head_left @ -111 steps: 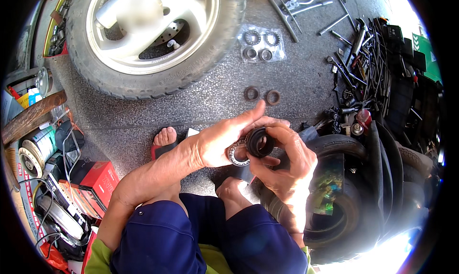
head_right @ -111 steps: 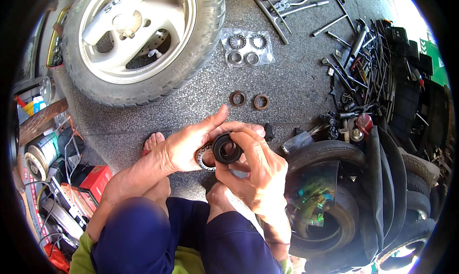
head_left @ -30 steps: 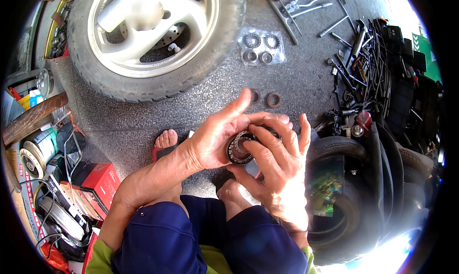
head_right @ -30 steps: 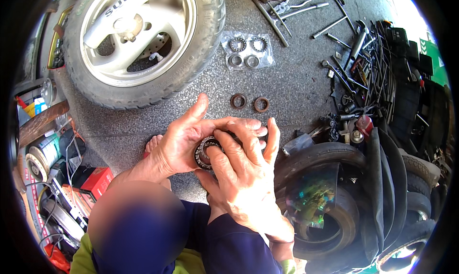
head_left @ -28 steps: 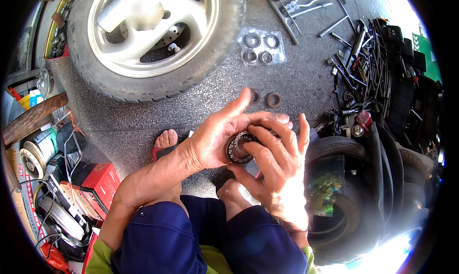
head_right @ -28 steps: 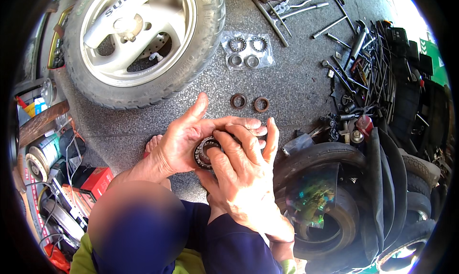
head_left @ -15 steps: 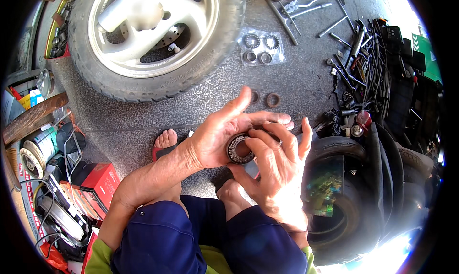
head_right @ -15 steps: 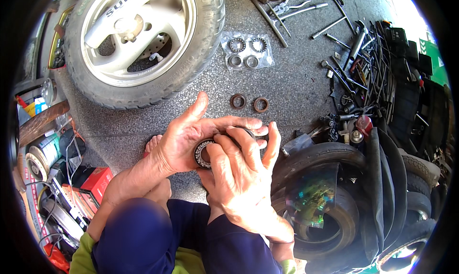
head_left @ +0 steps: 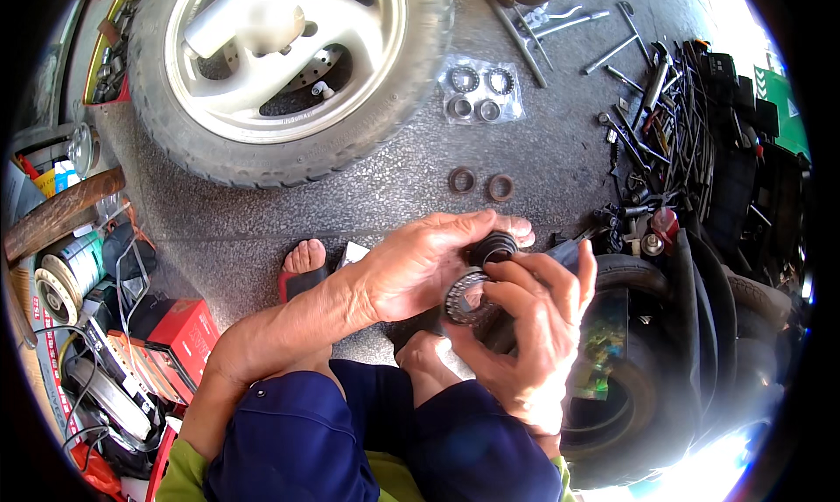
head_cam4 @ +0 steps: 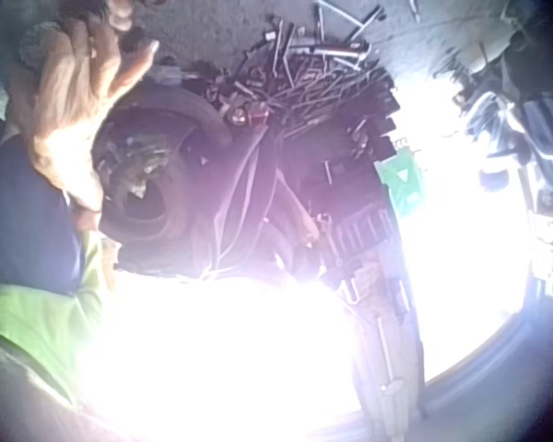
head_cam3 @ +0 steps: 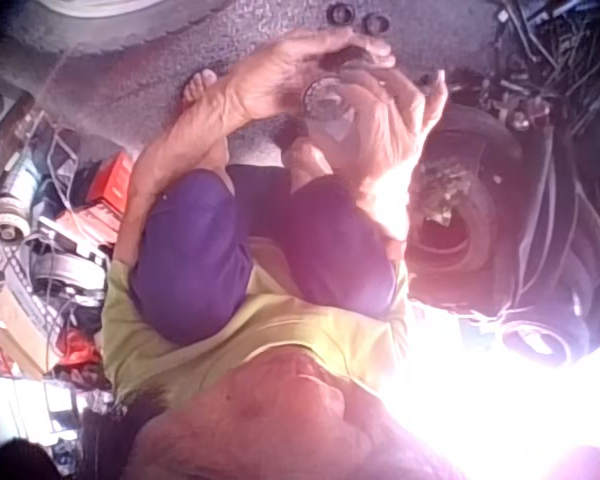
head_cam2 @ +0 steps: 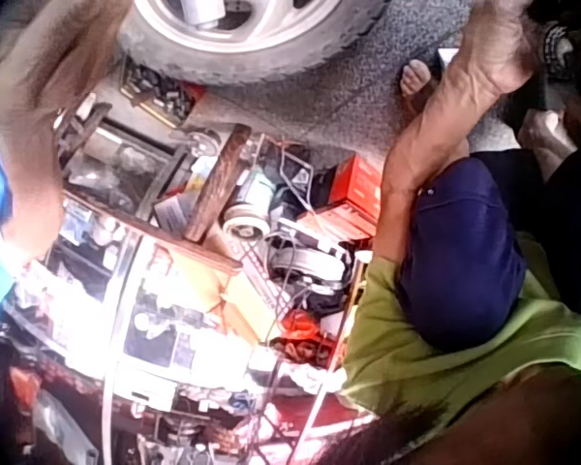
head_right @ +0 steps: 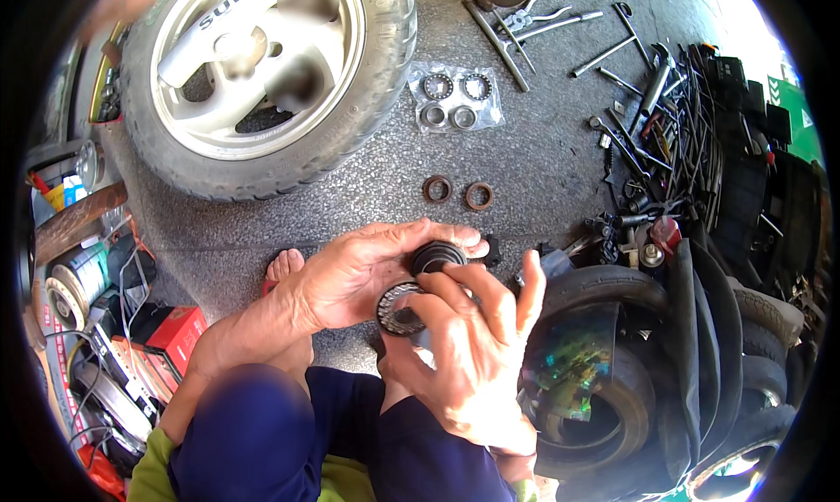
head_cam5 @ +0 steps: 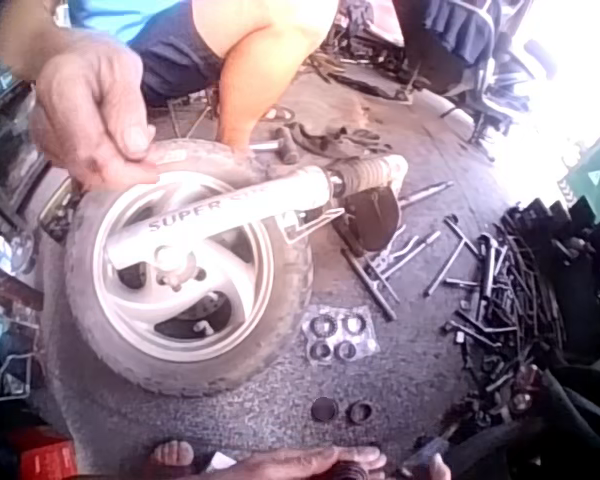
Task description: The person sits on the floor and handles several small metal bearings and washers. They unwrap a new bearing from plastic packaging, compare it with used bearings, and rotate the inner rings to inspect them. The person repeatedly picks up, turns over, and examines the bearings and washers by hand.
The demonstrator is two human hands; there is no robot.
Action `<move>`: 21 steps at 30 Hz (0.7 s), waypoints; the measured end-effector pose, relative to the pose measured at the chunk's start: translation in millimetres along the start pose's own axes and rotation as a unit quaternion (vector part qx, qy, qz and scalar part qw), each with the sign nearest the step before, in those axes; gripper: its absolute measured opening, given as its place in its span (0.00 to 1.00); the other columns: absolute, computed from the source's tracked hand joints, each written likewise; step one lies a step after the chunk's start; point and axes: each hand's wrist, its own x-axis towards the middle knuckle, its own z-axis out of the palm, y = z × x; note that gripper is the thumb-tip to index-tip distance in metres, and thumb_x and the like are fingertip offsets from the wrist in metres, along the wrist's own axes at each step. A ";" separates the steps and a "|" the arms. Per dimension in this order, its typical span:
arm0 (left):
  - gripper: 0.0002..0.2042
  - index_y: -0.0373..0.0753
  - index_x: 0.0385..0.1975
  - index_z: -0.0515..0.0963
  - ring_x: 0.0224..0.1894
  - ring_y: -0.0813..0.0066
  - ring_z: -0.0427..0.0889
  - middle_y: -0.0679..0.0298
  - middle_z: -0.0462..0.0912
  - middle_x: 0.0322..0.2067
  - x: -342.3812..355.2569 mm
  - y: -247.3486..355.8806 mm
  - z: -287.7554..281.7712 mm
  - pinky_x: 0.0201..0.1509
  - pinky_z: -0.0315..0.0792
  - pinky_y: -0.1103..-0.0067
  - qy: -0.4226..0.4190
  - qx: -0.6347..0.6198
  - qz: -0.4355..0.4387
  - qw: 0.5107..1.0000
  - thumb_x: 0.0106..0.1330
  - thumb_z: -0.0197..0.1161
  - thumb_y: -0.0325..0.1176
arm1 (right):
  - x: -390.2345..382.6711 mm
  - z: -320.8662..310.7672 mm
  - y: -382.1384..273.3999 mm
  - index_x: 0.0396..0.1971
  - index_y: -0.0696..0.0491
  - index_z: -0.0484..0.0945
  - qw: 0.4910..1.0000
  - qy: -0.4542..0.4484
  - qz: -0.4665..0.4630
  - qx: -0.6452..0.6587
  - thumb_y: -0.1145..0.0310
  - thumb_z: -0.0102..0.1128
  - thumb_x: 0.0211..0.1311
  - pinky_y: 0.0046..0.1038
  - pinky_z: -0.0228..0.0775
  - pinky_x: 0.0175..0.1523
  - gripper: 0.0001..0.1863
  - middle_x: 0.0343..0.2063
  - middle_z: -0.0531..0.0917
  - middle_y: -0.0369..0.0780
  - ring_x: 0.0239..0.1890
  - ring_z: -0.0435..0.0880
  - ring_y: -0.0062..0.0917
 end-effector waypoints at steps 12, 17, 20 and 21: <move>0.18 0.29 0.56 0.69 0.49 0.67 0.78 0.55 0.75 0.52 0.5 -7.0 -8.6 0.56 0.73 0.73 -0.008 -0.018 0.032 0.999 0.72 0.48 0.35 | 7.2 -2.0 11.9 0.34 0.54 0.75 0.997 0.054 0.034 -0.046 0.71 0.74 0.32 0.53 0.46 0.67 0.23 0.37 0.82 0.38 0.47 0.77 0.34; 0.18 0.30 0.56 0.68 0.50 0.67 0.78 0.55 0.75 0.51 14.1 -7.7 -8.1 0.56 0.73 0.73 -0.008 -0.022 0.011 1.000 0.72 0.49 0.35 | 7.0 5.8 25.0 0.35 0.56 0.75 0.996 0.029 0.044 -0.073 0.71 0.74 0.33 0.53 0.43 0.68 0.23 0.39 0.82 0.39 0.49 0.76 0.34; 0.18 0.31 0.56 0.68 0.50 0.67 0.77 0.55 0.75 0.51 -2.7 -1.2 -4.7 0.56 0.73 0.74 0.009 -0.009 0.029 0.999 0.72 0.49 0.35 | 10.9 10.3 19.2 0.35 0.57 0.75 0.998 0.021 0.016 -0.049 0.71 0.73 0.33 0.53 0.43 0.68 0.24 0.40 0.82 0.41 0.49 0.76 0.35; 0.18 0.31 0.56 0.68 0.50 0.67 0.77 0.55 0.75 0.51 -4.2 -0.2 -7.5 0.56 0.73 0.74 0.011 -0.006 0.030 0.999 0.72 0.49 0.35 | 11.8 13.3 18.6 0.36 0.57 0.75 0.999 0.014 0.015 -0.047 0.71 0.73 0.34 0.53 0.43 0.68 0.24 0.40 0.82 0.41 0.49 0.76 0.36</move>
